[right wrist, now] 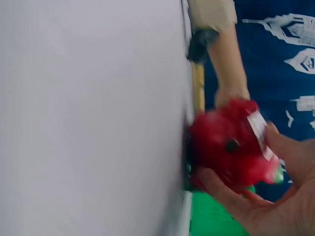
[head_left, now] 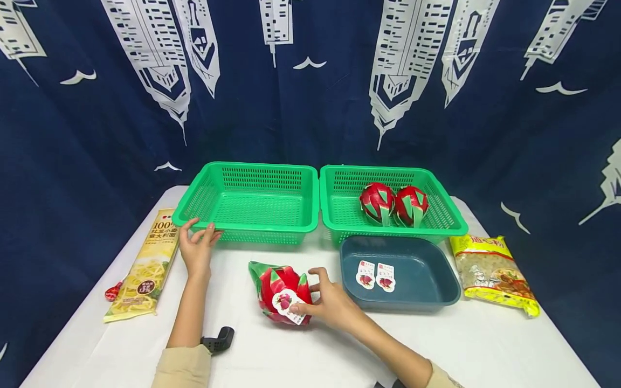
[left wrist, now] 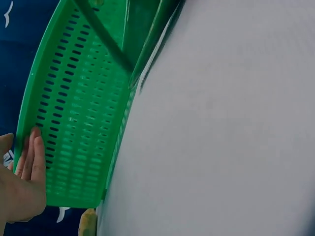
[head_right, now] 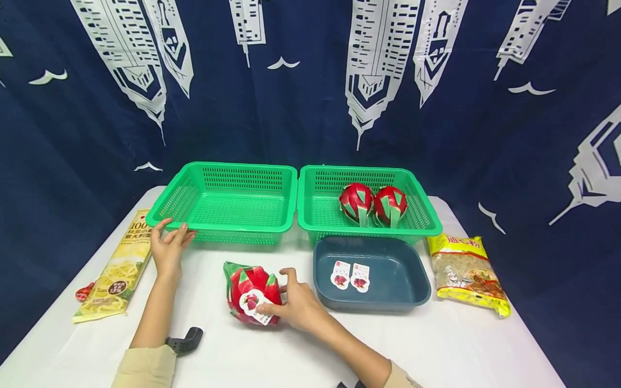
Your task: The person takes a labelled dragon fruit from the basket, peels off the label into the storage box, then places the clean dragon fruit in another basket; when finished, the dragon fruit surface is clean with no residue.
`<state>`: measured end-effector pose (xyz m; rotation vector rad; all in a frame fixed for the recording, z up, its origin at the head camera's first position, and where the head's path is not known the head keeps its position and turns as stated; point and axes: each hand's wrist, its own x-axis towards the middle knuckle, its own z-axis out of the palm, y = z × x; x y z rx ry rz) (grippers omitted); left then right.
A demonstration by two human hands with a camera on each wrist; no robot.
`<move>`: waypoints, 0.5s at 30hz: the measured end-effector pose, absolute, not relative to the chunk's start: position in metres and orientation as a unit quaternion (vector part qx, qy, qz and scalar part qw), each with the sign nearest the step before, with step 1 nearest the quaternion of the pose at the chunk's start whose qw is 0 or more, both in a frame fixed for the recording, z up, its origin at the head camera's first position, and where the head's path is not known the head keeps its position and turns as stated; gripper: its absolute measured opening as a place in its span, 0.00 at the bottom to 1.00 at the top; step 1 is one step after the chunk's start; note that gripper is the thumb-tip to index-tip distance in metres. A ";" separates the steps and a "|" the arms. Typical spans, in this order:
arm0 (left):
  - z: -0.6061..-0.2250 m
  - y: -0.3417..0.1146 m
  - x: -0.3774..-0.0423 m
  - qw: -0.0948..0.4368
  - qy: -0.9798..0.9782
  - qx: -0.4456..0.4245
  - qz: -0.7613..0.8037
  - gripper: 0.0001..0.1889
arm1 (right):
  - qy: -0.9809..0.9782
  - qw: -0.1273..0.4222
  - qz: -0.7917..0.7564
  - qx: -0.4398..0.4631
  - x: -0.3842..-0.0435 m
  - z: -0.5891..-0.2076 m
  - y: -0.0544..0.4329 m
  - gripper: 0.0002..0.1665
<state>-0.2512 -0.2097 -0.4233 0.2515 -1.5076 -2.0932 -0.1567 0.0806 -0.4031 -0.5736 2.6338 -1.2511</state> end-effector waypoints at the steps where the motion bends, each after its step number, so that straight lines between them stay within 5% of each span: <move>1: -0.422 -0.211 -0.251 0.267 -0.569 0.096 -0.772 0.25 | 0.877 0.076 -0.440 -0.177 -0.152 -0.407 0.080 0.45; 5: -0.415 -0.214 -0.246 0.250 -0.610 0.116 -0.743 0.24 | 0.842 0.038 -0.513 -0.166 -0.145 -0.421 0.079 0.32; 9: -0.406 -0.212 -0.236 0.311 -0.652 0.113 -0.682 0.21 | 0.770 0.066 -0.610 -0.173 -0.152 -0.431 0.079 0.29; 12: -0.394 -0.207 -0.226 0.349 -0.702 0.019 -0.621 0.16 | 0.706 0.113 -0.675 -0.179 -0.162 -0.437 0.078 0.29; 15: -0.382 -0.199 -0.212 0.262 -0.763 -0.161 -0.568 0.22 | 0.673 0.137 -0.705 -0.177 -0.169 -0.441 0.075 0.29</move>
